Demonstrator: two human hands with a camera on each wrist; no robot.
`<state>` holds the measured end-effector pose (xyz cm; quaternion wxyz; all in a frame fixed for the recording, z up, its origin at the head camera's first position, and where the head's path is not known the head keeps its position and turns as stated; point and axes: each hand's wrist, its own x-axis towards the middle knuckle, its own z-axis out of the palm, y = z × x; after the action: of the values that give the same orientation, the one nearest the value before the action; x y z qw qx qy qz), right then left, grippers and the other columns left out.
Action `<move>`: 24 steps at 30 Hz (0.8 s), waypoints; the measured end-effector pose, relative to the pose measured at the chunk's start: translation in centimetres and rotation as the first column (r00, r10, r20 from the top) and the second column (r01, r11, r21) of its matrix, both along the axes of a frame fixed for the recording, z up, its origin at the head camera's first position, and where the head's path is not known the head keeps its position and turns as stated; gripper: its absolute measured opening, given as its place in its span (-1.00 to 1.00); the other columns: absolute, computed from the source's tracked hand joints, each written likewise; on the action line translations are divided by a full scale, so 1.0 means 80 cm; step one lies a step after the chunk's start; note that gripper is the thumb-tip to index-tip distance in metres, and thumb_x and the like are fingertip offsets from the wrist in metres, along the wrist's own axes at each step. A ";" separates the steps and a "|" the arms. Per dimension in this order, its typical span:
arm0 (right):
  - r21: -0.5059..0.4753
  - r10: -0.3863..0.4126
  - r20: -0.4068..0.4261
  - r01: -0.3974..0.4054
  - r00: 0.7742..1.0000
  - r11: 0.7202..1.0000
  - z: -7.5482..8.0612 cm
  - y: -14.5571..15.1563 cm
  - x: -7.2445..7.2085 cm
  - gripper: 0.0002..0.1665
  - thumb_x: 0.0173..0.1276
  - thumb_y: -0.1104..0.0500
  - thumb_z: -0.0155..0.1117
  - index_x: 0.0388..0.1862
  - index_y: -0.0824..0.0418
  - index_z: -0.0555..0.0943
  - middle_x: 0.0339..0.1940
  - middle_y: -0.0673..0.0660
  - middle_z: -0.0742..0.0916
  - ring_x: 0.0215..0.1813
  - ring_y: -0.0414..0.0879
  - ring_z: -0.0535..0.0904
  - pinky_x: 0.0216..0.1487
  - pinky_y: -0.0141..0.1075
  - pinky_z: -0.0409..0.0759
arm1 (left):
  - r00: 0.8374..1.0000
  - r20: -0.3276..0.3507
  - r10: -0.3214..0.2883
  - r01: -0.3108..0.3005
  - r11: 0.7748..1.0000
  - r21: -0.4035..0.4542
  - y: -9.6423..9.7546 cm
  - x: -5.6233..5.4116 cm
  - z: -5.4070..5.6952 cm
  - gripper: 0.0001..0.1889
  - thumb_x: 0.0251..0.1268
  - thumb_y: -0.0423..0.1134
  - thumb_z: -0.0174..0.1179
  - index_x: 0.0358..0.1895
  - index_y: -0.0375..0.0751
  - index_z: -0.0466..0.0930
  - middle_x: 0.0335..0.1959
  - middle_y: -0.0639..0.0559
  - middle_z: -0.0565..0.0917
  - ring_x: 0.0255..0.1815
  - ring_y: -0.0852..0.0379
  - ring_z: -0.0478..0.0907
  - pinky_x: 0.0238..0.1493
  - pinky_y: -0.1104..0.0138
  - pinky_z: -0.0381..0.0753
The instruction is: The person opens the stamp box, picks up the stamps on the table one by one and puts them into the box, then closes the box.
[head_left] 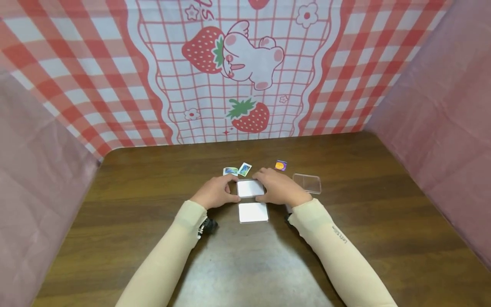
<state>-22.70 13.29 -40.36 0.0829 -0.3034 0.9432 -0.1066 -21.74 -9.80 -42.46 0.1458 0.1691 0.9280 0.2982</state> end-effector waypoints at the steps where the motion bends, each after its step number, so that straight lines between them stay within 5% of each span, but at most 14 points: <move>1: 0.002 0.000 -0.002 0.000 1.000 1.000 -0.002 0.000 0.000 -0.28 0.27 0.00 0.57 0.31 0.28 0.57 0.14 0.18 0.66 0.09 0.02 0.58 0.08 -0.06 0.60 | 1.000 0.000 -0.003 0.003 1.000 0.000 0.001 0.000 0.000 -0.36 0.28 -0.02 0.47 0.39 -0.06 0.50 -0.34 0.03 0.61 -0.37 0.11 0.52 -0.30 0.25 0.49; 24: -0.002 0.015 -0.010 -0.015 1.000 1.000 -0.007 -0.004 0.004 -0.38 0.39 0.08 0.48 0.34 0.28 0.56 0.17 0.20 0.67 0.14 0.04 0.61 0.14 -0.06 0.59 | 1.000 -0.021 0.001 -0.002 1.000 -0.030 0.003 0.003 -0.001 -0.40 0.31 -0.04 0.44 0.38 -0.01 0.50 -0.34 0.03 0.59 -0.38 0.10 0.50 -0.30 0.23 0.46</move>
<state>-22.38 12.95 -40.89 0.0787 -0.3112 0.9412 -0.1056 -21.50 -9.59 -42.52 0.1385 0.1693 0.9340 0.2826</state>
